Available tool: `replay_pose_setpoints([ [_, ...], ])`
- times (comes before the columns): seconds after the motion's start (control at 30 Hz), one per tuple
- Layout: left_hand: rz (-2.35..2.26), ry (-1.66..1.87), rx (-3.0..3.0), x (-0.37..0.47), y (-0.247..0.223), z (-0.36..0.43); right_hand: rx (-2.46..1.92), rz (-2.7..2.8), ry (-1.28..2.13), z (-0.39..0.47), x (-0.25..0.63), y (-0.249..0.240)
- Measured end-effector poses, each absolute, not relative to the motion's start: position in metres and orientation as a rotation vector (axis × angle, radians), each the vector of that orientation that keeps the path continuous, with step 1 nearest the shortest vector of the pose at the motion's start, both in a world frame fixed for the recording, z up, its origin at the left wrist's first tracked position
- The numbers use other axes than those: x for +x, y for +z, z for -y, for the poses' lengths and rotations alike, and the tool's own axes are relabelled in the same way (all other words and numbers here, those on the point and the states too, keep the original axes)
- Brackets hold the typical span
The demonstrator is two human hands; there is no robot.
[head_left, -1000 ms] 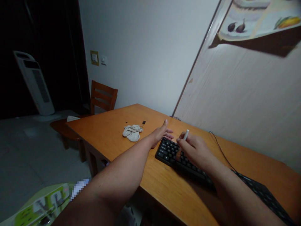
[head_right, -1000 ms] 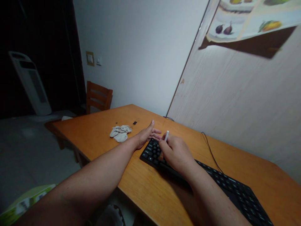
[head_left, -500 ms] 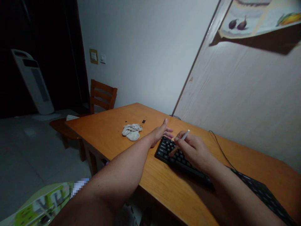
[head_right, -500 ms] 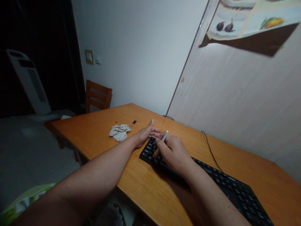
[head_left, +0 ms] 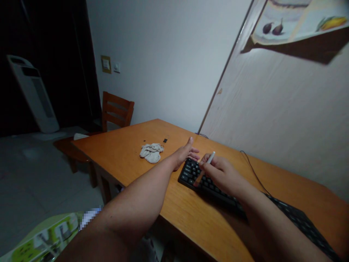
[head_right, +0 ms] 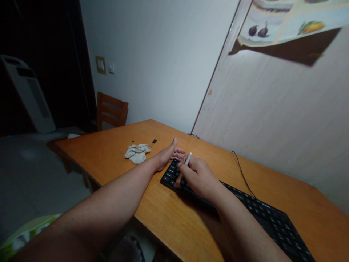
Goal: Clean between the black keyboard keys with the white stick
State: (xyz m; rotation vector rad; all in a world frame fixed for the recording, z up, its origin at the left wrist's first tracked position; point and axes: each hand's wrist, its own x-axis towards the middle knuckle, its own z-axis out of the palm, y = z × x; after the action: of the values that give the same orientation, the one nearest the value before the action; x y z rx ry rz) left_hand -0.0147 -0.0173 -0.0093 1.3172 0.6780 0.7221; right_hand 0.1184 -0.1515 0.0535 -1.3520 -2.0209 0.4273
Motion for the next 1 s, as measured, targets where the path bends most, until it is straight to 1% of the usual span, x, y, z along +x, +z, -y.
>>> replay_pose_setpoints([
  [0.17, -0.651, 0.715, 1.303, -0.015, -0.01, 0.016, -1.491, 1.88, 0.197, 0.147, 0.122, 0.052],
  [0.33, -0.672, 0.725, 1.299, -0.015, -0.01, 0.016, -1.426, 1.923, 0.362, 0.147, 0.12, 0.05],
  [0.47, -0.661, 0.719, 1.285, -0.015, -0.01, 0.017, -1.481, 1.851, 0.221, 0.144, 0.122, 0.046],
  [0.6, -0.675, 0.739, 1.289, -0.015, -0.009, 0.019, -1.428, 1.855, 0.313, 0.142, 0.122, 0.044],
  [0.77, -0.665, 0.744, 1.292, -0.014, -0.007, 0.02, -1.477, 1.664, 0.184, 0.136, 0.126, 0.037],
  [0.9, -0.677, 0.738, 1.317, -0.014, -0.009, 0.017, -1.402, 1.64, 0.245, 0.13, 0.124, 0.027],
  [1.0, -0.696, 0.751, 1.315, -0.014, -0.01, 0.016, -1.443, 1.685, 0.252, 0.13, 0.118, 0.022],
])
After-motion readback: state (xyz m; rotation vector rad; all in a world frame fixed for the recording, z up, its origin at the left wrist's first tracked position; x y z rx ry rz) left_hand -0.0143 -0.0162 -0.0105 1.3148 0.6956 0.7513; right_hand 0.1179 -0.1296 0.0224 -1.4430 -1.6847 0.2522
